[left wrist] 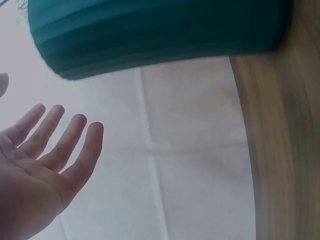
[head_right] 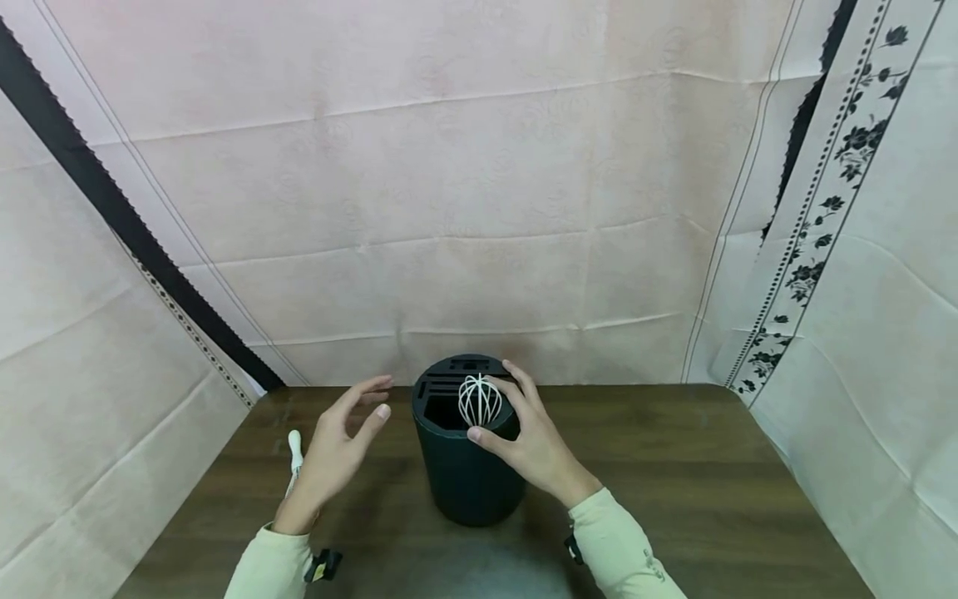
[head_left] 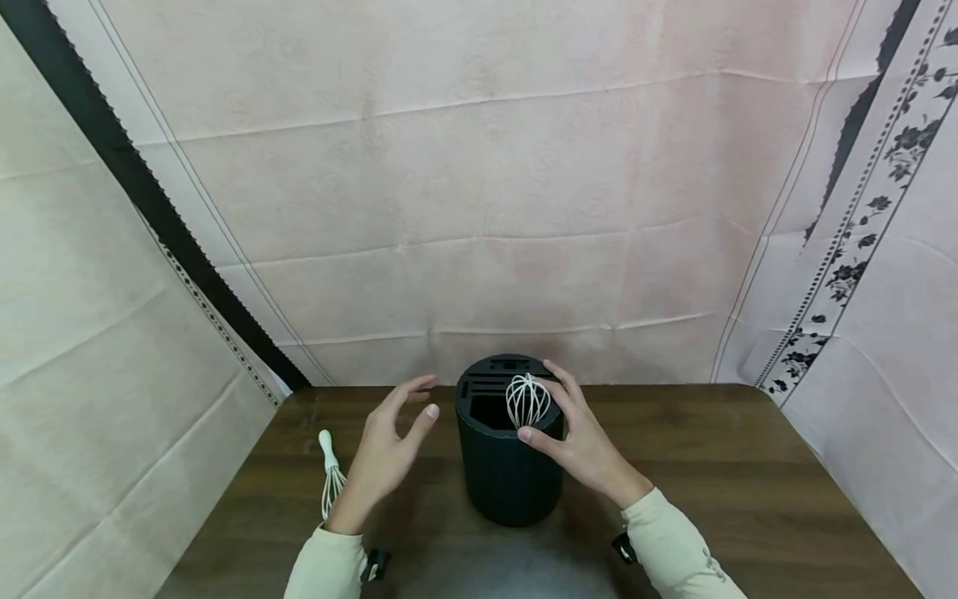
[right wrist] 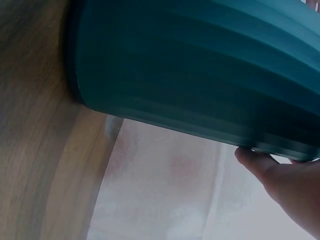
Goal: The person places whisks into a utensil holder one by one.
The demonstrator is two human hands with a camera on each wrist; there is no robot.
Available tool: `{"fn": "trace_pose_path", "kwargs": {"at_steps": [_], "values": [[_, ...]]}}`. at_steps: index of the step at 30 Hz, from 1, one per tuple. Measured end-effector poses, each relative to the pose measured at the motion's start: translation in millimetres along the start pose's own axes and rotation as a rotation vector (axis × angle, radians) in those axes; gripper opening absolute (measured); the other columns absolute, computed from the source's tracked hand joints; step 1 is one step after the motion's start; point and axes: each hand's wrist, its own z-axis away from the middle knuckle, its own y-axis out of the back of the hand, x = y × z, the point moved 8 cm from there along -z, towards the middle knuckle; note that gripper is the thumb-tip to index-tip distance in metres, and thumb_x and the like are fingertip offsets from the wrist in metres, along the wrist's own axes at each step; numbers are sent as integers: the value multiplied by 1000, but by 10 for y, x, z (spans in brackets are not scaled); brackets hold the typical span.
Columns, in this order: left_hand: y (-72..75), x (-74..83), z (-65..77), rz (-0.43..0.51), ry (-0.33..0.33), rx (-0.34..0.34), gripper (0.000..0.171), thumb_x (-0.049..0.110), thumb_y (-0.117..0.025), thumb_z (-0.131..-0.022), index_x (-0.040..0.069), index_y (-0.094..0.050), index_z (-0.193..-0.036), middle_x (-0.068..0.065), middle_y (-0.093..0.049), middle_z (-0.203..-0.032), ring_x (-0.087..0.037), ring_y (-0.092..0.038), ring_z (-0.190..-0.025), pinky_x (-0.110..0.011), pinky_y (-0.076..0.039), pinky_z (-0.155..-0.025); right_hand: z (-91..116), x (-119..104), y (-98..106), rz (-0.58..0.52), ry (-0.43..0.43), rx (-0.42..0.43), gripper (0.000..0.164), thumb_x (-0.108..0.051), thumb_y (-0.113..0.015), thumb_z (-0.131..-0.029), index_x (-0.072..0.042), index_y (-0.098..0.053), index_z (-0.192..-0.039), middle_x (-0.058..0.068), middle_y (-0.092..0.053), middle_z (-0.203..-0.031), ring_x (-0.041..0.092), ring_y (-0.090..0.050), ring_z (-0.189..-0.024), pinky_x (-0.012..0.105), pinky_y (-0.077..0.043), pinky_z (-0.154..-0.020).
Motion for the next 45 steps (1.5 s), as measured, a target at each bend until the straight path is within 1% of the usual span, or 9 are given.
{"fn": "trace_pose_path", "kwargs": {"at_steps": [9,13,18,25,29,34,36,41,45], "values": [[396,-149,145,-164,25,57,38,27,-67,-107,21,-62,-144,-1,-65,-140,-27,-63,-125,-53,-54,-98,-43,13,-11,-40,-16,-43,65,-36,-75,-99,-23,-45,-156,2,-13,-174,42,-22,-156,74,-31,-115],[562,-324,233,-240,48,80,35,24,-67,-106,19,-64,-141,-1,-69,-133,-19,-65,-117,-41,-51,-98,-74,32,-2,-60,-29,-96,65,-36,-72,-100,-23,-42,-156,3,-10,-175,43,-18,-157,77,-27,-115],[676,-607,315,-268,105,86,29,22,-66,-106,15,-68,-135,1,-73,-126,-15,-70,-105,-28,-56,-83,-53,70,53,-45,-30,-120,65,-37,-70,-102,-21,-40,-158,4,-7,-176,45,-14,-158,79,-26,-114],[742,-961,450,-340,219,36,31,26,-65,-107,13,-68,-135,-6,-72,-128,-24,-69,-110,-39,-56,-83,-15,80,137,-45,-42,-90,66,-35,-72,-100,-23,-40,-157,2,-8,-175,43,-14,-158,80,-26,-114],[883,-1152,623,-421,295,-10,31,24,-64,-107,12,-68,-135,-11,-70,-124,-27,-68,-107,-46,-56,-84,-59,56,49,-56,-21,-106,66,-35,-72,-100,-23,-40,-157,3,-9,-175,44,-15,-158,79,-26,-114],[962,-1469,785,-499,378,-122,37,5,-58,-103,11,-66,-139,-17,-62,-139,-31,-67,-108,-45,-54,-73,-76,65,7,-53,-13,-101,65,-35,-71,-101,-22,-41,-157,4,-10,-175,46,-16,-157,79,-26,-114],[956,-1589,830,-516,359,-177,43,-5,-57,-99,8,-65,-139,-21,-59,-143,-36,-66,-114,-49,-56,-77,-75,66,6,-50,-11,-98,64,-35,-71,-101,-22,-42,-157,4,-11,-175,47,-17,-157,80,-26,-113],[895,-1787,936,-524,245,-308,62,-26,-59,-86,3,-64,-140,-26,-57,-143,-47,-60,-128,-58,-55,-97,-59,56,2,-62,-25,-102,65,-36,-71,-101,-24,-41,-157,1,-10,-175,44,-16,-158,79,-25,-115],[842,-1889,989,-518,241,-375,68,-22,-70,-84,5,-61,-145,-27,-52,-149,-52,-54,-133,-61,-54,-98,-47,54,19,-64,-44,-103,67,-37,-72,-100,-25,-39,-158,-3,-9,-175,40,-15,-159,79,-25,-116]]}}
